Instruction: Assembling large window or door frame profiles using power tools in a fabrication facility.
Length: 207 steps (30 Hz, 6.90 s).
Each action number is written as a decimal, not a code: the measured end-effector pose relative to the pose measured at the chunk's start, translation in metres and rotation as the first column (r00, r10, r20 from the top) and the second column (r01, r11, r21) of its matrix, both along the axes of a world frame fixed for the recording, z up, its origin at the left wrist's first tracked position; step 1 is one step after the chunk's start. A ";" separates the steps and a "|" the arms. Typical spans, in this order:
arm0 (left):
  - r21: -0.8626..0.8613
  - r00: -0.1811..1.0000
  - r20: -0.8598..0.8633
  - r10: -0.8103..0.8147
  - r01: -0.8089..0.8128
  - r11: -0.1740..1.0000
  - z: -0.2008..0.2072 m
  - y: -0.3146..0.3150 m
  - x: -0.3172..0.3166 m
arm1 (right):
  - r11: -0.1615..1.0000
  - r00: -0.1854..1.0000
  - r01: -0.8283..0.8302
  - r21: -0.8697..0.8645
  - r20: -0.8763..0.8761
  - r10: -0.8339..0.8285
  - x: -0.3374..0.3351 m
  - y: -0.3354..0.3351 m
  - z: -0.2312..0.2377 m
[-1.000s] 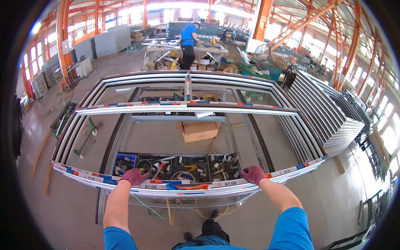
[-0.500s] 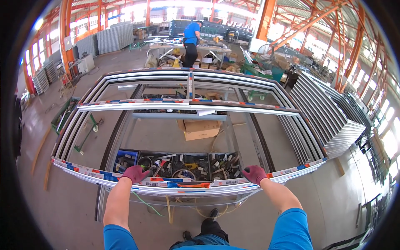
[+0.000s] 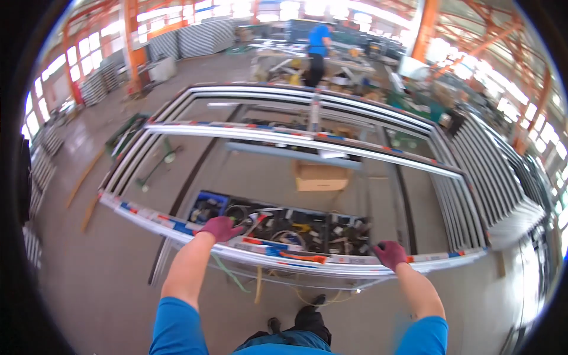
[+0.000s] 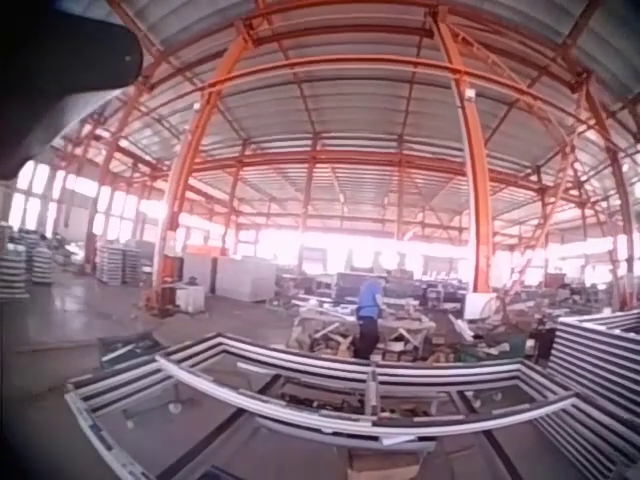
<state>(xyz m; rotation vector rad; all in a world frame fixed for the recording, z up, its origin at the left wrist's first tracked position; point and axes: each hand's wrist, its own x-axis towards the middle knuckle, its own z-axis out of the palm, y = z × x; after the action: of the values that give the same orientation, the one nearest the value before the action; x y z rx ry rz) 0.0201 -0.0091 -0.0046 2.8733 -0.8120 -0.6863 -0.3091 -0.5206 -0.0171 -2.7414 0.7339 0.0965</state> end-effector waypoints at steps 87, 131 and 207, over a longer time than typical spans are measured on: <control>0.113 0.999 0.037 0.039 -0.043 0.993 -0.019 -0.010 0.008 | 0.998 0.998 0.040 0.052 -0.049 -0.038 -0.010 -0.005 0.021; 0.065 0.990 0.131 0.043 -0.052 0.997 -0.034 -0.002 0.013 | 0.999 0.992 0.027 0.034 -0.124 -0.022 -0.005 -0.009 0.011; 0.015 0.994 0.108 0.014 -0.016 1.000 -0.040 0.000 0.019 | 0.994 0.968 -0.106 -0.002 -0.227 0.103 0.003 -0.018 0.002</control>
<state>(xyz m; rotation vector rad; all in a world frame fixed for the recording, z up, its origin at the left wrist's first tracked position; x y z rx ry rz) 0.0390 -0.0088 -0.0444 2.9494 -0.7998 -0.5420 -0.3062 -0.5390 -0.0149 -2.8112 0.6482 0.4355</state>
